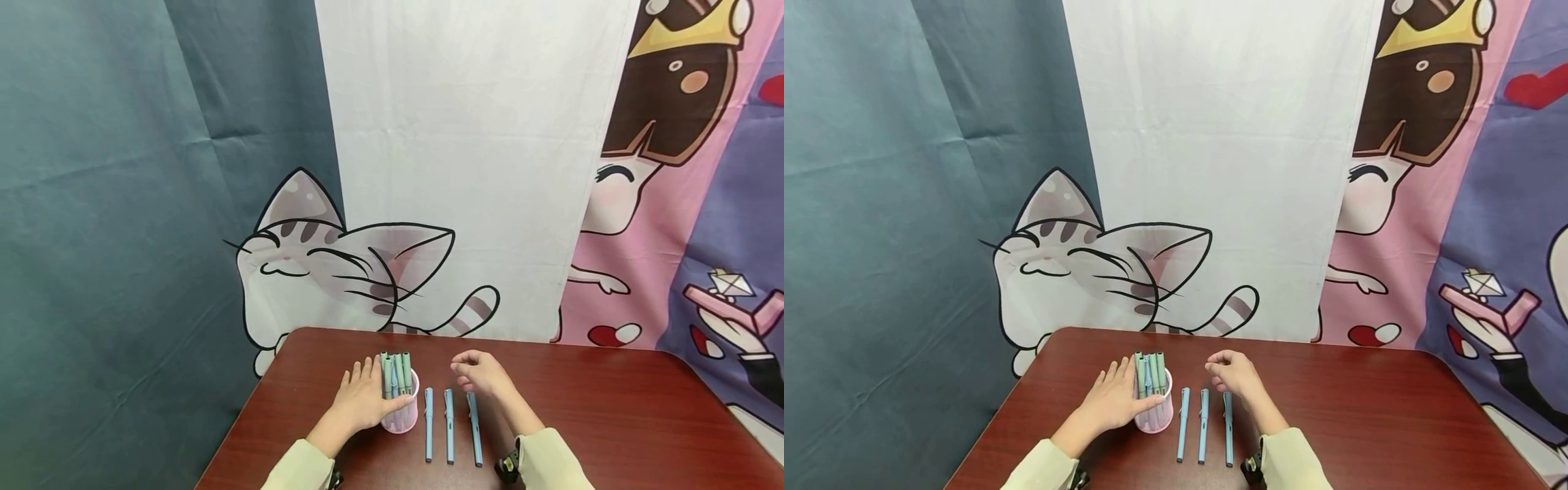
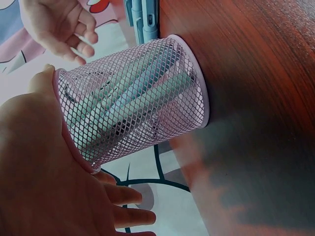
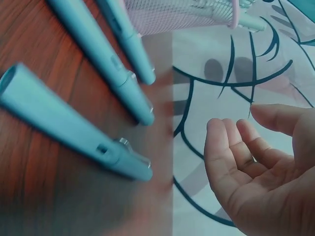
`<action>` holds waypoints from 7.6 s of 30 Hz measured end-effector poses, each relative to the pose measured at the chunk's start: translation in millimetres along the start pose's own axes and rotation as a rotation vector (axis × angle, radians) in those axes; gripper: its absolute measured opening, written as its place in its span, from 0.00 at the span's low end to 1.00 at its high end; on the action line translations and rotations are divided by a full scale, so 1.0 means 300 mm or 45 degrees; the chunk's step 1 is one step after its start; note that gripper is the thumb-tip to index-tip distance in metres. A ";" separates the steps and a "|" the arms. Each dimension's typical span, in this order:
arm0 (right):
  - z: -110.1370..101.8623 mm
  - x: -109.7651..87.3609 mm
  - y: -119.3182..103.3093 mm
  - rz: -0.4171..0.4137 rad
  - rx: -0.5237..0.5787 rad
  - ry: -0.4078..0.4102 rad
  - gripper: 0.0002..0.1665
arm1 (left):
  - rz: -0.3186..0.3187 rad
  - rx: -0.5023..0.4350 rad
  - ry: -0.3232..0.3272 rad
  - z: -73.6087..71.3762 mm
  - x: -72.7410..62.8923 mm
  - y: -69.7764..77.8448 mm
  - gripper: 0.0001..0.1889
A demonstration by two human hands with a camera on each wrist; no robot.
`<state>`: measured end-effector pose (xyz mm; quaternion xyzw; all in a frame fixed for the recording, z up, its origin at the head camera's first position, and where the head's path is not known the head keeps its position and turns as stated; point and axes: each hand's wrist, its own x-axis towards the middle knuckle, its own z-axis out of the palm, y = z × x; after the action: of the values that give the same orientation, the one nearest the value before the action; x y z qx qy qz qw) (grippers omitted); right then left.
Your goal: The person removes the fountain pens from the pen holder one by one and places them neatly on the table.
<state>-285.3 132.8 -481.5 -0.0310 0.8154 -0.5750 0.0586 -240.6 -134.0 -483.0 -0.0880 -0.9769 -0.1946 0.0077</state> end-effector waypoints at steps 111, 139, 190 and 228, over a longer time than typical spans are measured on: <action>0.249 0.025 -0.107 -0.390 -0.228 0.113 0.11 | 0.015 0.047 0.005 -0.002 0.000 -0.001 0.64; 0.178 -0.042 -0.275 -0.447 0.130 0.058 0.15 | 0.017 0.028 0.015 0.000 -0.002 0.001 0.63; -0.094 -0.129 -0.243 -0.447 0.154 0.116 0.18 | 0.015 0.011 0.003 0.001 -0.004 -0.004 0.63; -0.278 -0.228 -0.056 -0.358 0.068 0.229 0.22 | 0.018 0.001 0.014 0.003 -0.006 -0.002 0.62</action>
<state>-228.7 213.1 -433.9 -0.0917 0.7895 -0.5994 -0.0946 -238.8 -134.7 -484.2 -0.0939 -0.9763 -0.1946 0.0147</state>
